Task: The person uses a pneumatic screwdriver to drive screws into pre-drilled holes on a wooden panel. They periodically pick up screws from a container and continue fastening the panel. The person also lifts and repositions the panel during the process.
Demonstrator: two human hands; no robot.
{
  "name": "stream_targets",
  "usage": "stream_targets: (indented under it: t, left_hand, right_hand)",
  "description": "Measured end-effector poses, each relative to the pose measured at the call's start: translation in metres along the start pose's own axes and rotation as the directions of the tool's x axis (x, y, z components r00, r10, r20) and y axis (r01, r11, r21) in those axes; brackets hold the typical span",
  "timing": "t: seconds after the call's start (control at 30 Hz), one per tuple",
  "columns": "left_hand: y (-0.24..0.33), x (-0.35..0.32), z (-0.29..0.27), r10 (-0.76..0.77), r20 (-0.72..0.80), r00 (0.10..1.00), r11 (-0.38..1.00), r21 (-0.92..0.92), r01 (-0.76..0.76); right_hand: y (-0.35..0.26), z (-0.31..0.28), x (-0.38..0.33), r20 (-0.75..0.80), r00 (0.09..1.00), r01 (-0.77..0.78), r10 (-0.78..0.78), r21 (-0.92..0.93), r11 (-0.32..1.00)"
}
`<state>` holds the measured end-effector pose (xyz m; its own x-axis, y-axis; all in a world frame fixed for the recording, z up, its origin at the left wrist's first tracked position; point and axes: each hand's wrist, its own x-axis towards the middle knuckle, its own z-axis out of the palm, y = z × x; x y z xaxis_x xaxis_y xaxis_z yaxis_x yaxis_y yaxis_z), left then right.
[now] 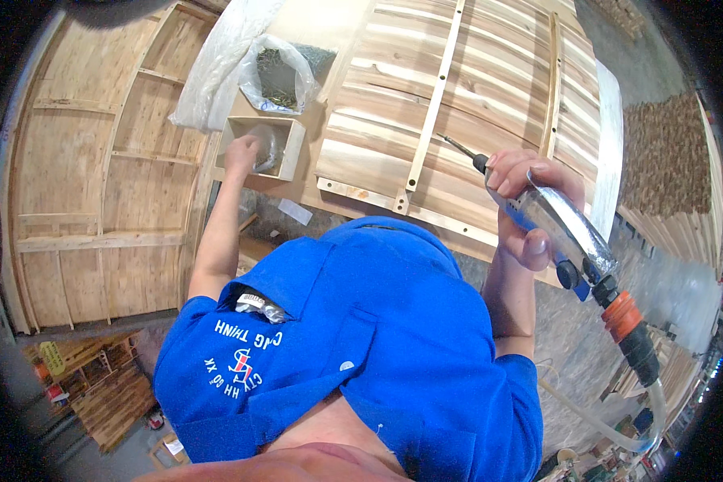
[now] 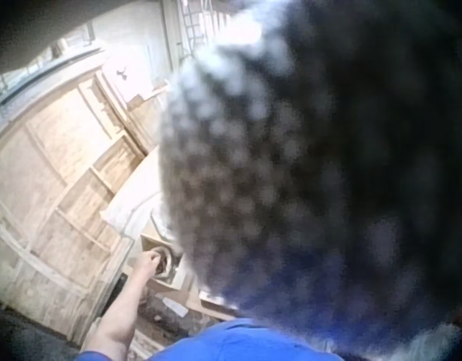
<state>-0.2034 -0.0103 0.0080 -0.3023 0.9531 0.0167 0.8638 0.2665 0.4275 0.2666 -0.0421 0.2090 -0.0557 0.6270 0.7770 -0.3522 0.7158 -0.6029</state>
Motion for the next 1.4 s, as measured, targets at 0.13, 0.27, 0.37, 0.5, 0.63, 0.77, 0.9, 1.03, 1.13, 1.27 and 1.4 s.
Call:
stream_targets:
  t: [0.13, 0.27, 0.37, 0.5, 0.63, 0.77, 0.9, 1.03, 1.13, 1.27, 1.4]
  left_hand:
    - [0.019, -0.006, -0.002, -0.088, -0.063, 0.994, 0.969, -0.238, 0.071]
    - [0.098, -0.029, 0.031, 0.019, 0.037, 0.999, 0.722, -0.692, 0.012]
    - [0.221, -0.069, 0.047, 0.101, 0.377, 0.921, 0.61, -0.755, 0.242]
    - [0.321, -0.114, 0.084, 0.285, 0.569, 0.772, 0.42, -0.798, 0.433]
    - [0.381, -0.136, 0.105, 0.385, 0.645, 0.66, 0.328, -0.764, 0.555]
    - [0.416, -0.159, 0.115, 0.385, 0.614, 0.689, 0.428, -0.78, 0.456]
    - [0.433, -0.174, 0.129, 0.402, 0.581, 0.708, 0.426, -0.803, 0.417]
    - [0.442, -0.184, 0.136, 0.419, 0.522, 0.743, 0.433, -0.834, 0.342]
    - [0.448, -0.186, 0.138, 0.427, 0.516, 0.743, 0.471, -0.828, 0.304]
    - [0.451, -0.198, 0.137, 0.388, 0.603, 0.696, 0.461, -0.782, 0.42]
    - [0.451, -0.207, 0.139, 0.423, 0.708, 0.566, 0.404, -0.706, 0.581]
  right_hand:
    - [-0.011, -0.019, -0.005, -0.024, 1.0, -0.001, 0.001, 0.005, 1.0]
    - [-0.026, -0.043, -0.01, 0.006, 1.0, 0.007, -0.007, -0.009, 1.0]
    - [-0.044, -0.061, -0.017, -0.001, 1.0, -0.016, 0.016, -0.024, 1.0]
    - [-0.069, -0.083, -0.027, -0.031, 0.997, -0.071, 0.071, -0.008, 0.997]
    - [-0.087, -0.111, -0.044, -0.074, 0.987, -0.14, 0.139, 0.0, 0.99]
    - [-0.113, -0.131, -0.055, -0.148, 0.951, -0.276, 0.271, -0.014, 0.961]
    - [-0.123, -0.147, -0.063, -0.203, 0.906, -0.378, 0.371, 0.003, 0.926]
    - [-0.114, -0.171, -0.071, -0.125, 0.937, -0.324, 0.327, 0.044, 0.945]
    - [-0.106, -0.184, -0.07, -0.048, 0.958, -0.277, 0.283, 0.097, 0.956]
    - [-0.1, -0.188, -0.073, -0.053, 0.934, -0.346, 0.355, 0.131, 0.929]
    - [-0.087, -0.192, -0.085, -0.092, 0.882, -0.448, 0.461, 0.133, 0.884]
